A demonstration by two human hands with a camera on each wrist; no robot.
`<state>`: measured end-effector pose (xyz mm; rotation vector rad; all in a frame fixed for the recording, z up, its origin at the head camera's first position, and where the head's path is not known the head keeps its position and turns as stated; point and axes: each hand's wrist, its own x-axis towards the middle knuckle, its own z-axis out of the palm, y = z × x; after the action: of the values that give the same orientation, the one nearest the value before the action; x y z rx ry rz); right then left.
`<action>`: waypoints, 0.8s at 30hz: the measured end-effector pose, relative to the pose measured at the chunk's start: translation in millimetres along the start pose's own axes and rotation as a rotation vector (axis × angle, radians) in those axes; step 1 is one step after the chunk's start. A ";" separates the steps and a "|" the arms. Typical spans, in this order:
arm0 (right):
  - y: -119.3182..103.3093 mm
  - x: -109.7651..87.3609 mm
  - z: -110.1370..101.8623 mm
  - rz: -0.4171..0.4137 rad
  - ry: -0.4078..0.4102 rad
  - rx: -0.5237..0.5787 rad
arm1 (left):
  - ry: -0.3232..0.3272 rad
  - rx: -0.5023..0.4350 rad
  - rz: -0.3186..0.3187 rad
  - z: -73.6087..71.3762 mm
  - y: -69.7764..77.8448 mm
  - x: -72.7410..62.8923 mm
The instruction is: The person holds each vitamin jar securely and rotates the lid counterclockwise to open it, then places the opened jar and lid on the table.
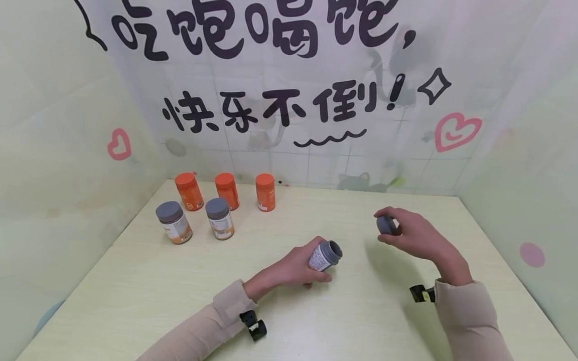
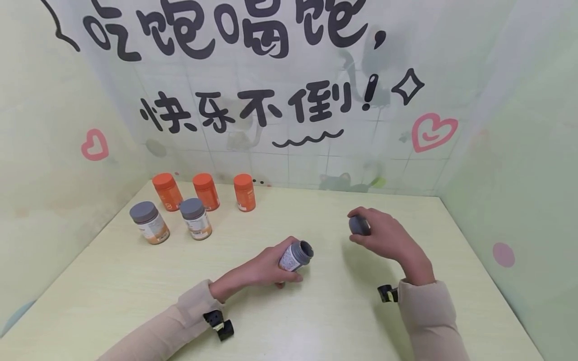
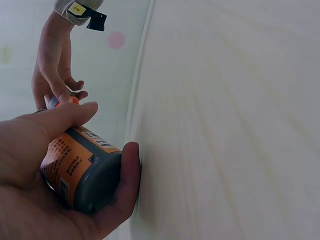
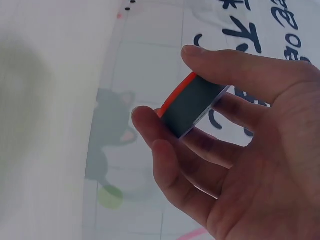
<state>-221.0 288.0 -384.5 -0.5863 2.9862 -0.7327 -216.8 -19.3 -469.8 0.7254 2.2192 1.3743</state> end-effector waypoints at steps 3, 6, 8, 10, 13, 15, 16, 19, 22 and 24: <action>9.0 -4.1 -7.2 0.032 0.001 0.020 | 0.000 -0.014 0.002 0.6 0.2 -0.5; 17.9 -7.7 -12.3 0.062 0.015 0.039 | -0.003 -0.028 -0.004 1.1 -0.5 -0.4; 24.7 -9.5 -14.2 0.082 0.022 0.048 | -0.005 -0.037 -0.007 1.2 -0.3 -0.9; 31.8 -12.1 -16.2 0.102 0.030 0.054 | -0.007 -0.047 -0.009 1.8 0.0 -0.7; 42.1 -16.9 -20.0 0.131 0.042 0.062 | -0.007 -0.061 -0.006 3.7 2.3 0.6; 47.8 -20.1 -23.1 0.144 0.052 0.065 | -0.003 -0.068 -0.009 4.6 4.7 3.2; 50.9 -21.4 -24.4 0.151 0.057 0.065 | 0.001 -0.074 -0.011 5.0 6.7 5.0; 60.0 -25.0 -27.7 0.166 0.074 0.071 | 0.013 -0.099 -0.029 6.1 13.5 14.1; 68.4 -28.1 -29.3 0.178 0.093 0.086 | 0.031 -0.144 -0.057 7.7 20.4 28.3; 73.3 -30.3 -29.8 0.180 0.096 0.098 | 0.050 -0.173 -0.081 9.5 24.1 39.8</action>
<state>-221.7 372.2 -393.2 -0.2808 3.0150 -0.9093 -236.8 21.3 -455.3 0.5405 2.1094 1.5366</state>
